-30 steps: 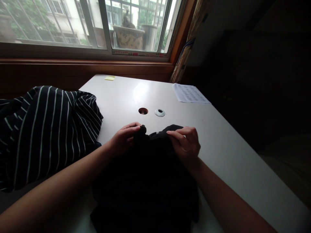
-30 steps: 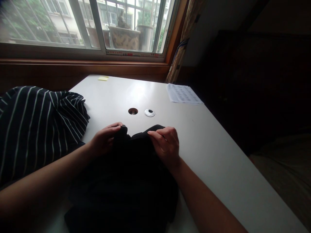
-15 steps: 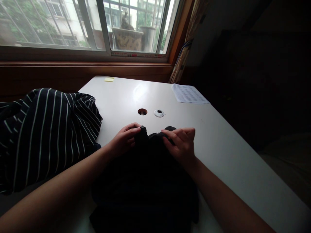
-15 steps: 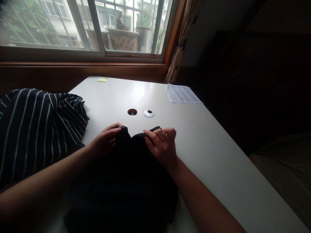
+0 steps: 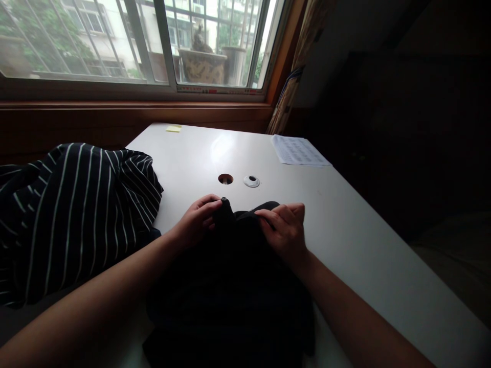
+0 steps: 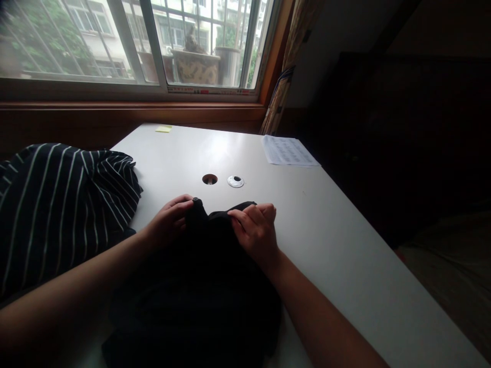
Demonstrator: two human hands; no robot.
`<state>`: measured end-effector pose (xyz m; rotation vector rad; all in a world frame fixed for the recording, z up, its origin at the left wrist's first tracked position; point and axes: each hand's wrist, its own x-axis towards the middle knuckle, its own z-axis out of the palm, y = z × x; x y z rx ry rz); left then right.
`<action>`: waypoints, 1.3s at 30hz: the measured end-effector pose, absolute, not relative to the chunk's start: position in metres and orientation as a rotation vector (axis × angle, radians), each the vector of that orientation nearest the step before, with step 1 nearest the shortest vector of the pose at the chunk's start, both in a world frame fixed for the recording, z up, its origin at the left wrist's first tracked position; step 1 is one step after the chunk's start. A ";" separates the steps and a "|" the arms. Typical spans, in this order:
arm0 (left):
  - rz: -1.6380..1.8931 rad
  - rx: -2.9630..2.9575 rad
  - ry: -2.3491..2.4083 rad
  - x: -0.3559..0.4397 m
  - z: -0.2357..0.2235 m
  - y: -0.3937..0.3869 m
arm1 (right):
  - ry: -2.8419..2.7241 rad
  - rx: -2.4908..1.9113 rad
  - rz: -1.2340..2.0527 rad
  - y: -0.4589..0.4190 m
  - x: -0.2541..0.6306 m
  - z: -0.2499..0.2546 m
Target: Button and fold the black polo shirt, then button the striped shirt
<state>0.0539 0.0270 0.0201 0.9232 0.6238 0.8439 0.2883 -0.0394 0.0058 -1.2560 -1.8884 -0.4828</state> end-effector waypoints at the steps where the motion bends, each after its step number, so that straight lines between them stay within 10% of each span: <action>1: 0.860 0.920 0.640 0.055 0.021 0.027 | -1.884 -1.259 -0.481 -0.039 0.289 0.006; 19: 1.300 1.467 0.887 0.056 0.012 0.022 | -1.813 -1.329 -0.421 -0.040 0.281 0.009; 39: 0.722 1.808 0.657 0.063 0.013 0.025 | -1.888 -1.147 -0.150 -0.034 0.275 0.006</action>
